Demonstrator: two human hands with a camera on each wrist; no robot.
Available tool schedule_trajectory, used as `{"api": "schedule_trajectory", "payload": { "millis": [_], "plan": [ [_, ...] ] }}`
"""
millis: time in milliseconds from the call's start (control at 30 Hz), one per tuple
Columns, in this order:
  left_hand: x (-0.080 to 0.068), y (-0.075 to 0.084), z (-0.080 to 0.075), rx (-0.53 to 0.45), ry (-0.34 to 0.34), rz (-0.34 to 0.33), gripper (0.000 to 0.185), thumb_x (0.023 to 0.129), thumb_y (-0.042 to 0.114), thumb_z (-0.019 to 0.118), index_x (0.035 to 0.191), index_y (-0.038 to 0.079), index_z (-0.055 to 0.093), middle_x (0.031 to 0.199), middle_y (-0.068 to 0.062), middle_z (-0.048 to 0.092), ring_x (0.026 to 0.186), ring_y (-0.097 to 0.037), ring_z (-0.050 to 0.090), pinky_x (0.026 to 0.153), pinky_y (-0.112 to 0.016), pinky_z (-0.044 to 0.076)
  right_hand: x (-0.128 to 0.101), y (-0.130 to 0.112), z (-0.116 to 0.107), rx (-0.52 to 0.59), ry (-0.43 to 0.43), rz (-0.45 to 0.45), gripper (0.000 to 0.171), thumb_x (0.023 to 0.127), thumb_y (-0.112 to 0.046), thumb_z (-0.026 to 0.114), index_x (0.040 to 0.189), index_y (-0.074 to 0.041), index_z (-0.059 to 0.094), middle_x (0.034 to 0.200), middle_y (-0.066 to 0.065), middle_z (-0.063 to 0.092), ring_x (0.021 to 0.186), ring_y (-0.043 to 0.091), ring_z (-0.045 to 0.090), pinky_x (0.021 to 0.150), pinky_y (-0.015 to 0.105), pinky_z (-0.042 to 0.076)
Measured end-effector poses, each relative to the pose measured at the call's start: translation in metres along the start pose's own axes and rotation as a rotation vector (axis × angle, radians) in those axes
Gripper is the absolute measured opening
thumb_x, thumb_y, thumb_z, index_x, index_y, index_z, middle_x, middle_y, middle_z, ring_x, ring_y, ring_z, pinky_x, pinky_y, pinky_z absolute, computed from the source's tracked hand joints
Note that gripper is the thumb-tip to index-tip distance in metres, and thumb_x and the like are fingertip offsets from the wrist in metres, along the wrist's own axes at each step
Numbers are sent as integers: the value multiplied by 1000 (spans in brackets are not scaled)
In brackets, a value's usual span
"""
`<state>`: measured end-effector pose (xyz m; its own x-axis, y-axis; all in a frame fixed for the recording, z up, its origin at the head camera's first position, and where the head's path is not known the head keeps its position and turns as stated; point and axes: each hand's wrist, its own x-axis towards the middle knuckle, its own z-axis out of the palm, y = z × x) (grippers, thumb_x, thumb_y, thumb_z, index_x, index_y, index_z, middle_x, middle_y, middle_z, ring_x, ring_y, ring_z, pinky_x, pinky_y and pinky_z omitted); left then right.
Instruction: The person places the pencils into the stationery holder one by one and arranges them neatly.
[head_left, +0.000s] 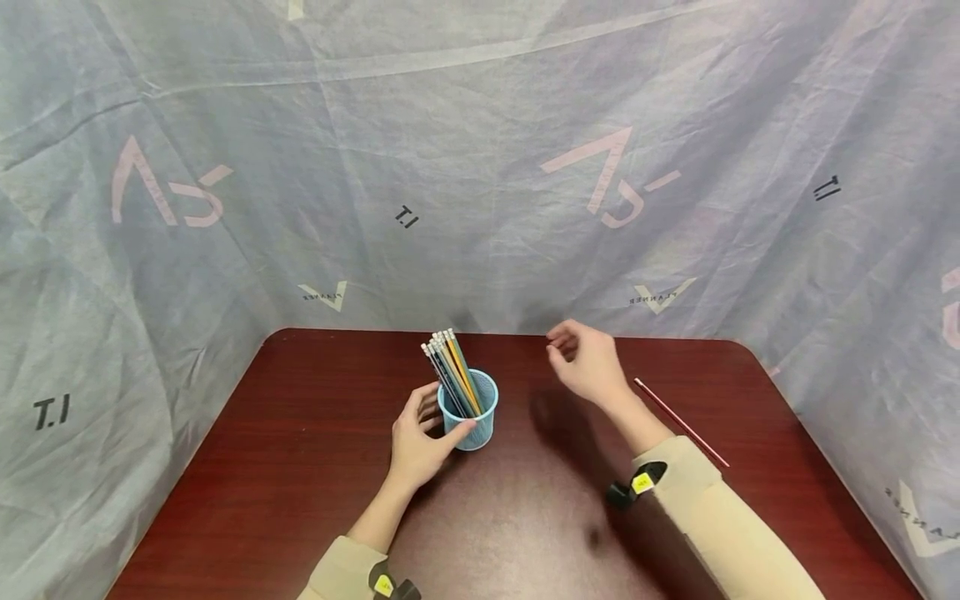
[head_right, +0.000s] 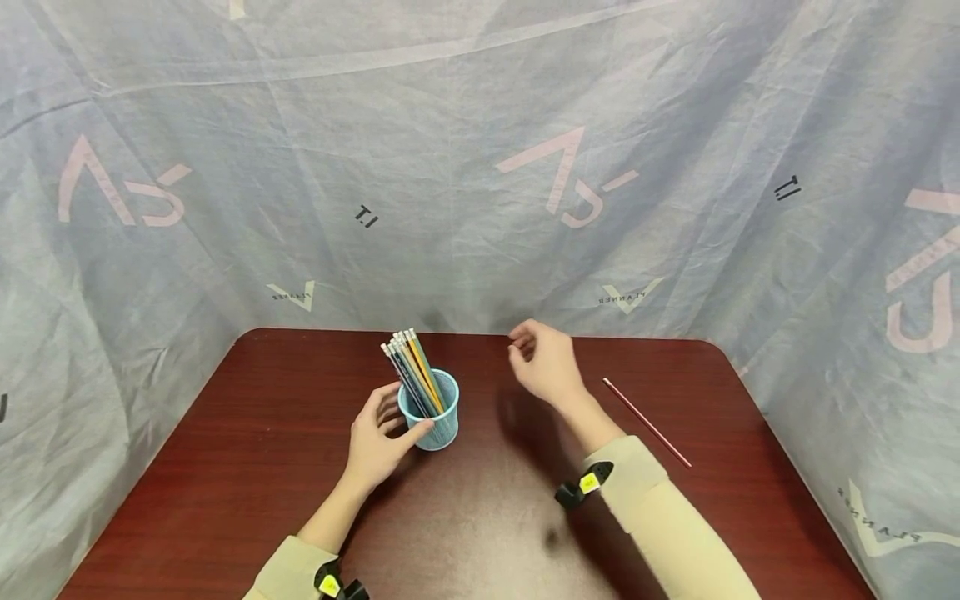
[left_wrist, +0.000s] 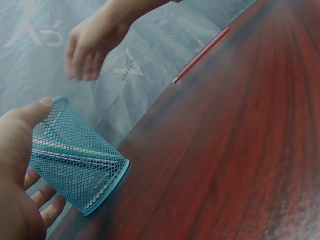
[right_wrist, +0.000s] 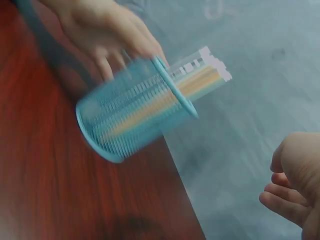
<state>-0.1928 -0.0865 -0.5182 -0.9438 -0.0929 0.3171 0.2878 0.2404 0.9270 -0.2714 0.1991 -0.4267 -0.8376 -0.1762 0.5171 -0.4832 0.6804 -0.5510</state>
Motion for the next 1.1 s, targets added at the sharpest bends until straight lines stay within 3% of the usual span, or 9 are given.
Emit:
{"api": "schedule_trajectory", "payload": {
  "millis": [233, 467, 733, 1100],
  "plan": [
    [0, 0, 0, -7, 2, 2, 73, 78, 20, 97, 142, 11, 61, 131, -12, 73, 122, -28, 71, 99, -47, 63, -14, 52, -39, -122, 39, 66, 10, 91, -5, 71, 100, -6, 74, 86, 11, 79, 75, 25, 77, 69, 32, 62],
    [0, -1, 0, -20, 1, 13, 73, 78, 18, 97, 141, 10, 61, 130, -13, 74, 121, -29, 72, 99, -47, 63, -41, 91, -64, -208, 43, 134, 9, 90, -5, 71, 99, -6, 73, 86, 11, 79, 76, 27, 77, 69, 36, 59],
    [0, -1, 0, -10, 2, 10, 74, 78, 19, 97, 142, 11, 61, 132, -13, 73, 122, -29, 71, 99, -48, 63, -65, 114, -75, -267, -26, 191, 13, 90, -6, 73, 103, -1, 73, 89, 15, 79, 78, 30, 76, 70, 46, 60],
    [-1, 0, 0, -10, -5, -1, 73, 79, 19, 97, 142, 12, 61, 132, -12, 73, 122, -28, 71, 100, -47, 63, -88, 133, -74, -332, -148, 275, 21, 90, -9, 73, 106, 5, 75, 94, 18, 79, 85, 34, 75, 77, 54, 59]
  ]
}}
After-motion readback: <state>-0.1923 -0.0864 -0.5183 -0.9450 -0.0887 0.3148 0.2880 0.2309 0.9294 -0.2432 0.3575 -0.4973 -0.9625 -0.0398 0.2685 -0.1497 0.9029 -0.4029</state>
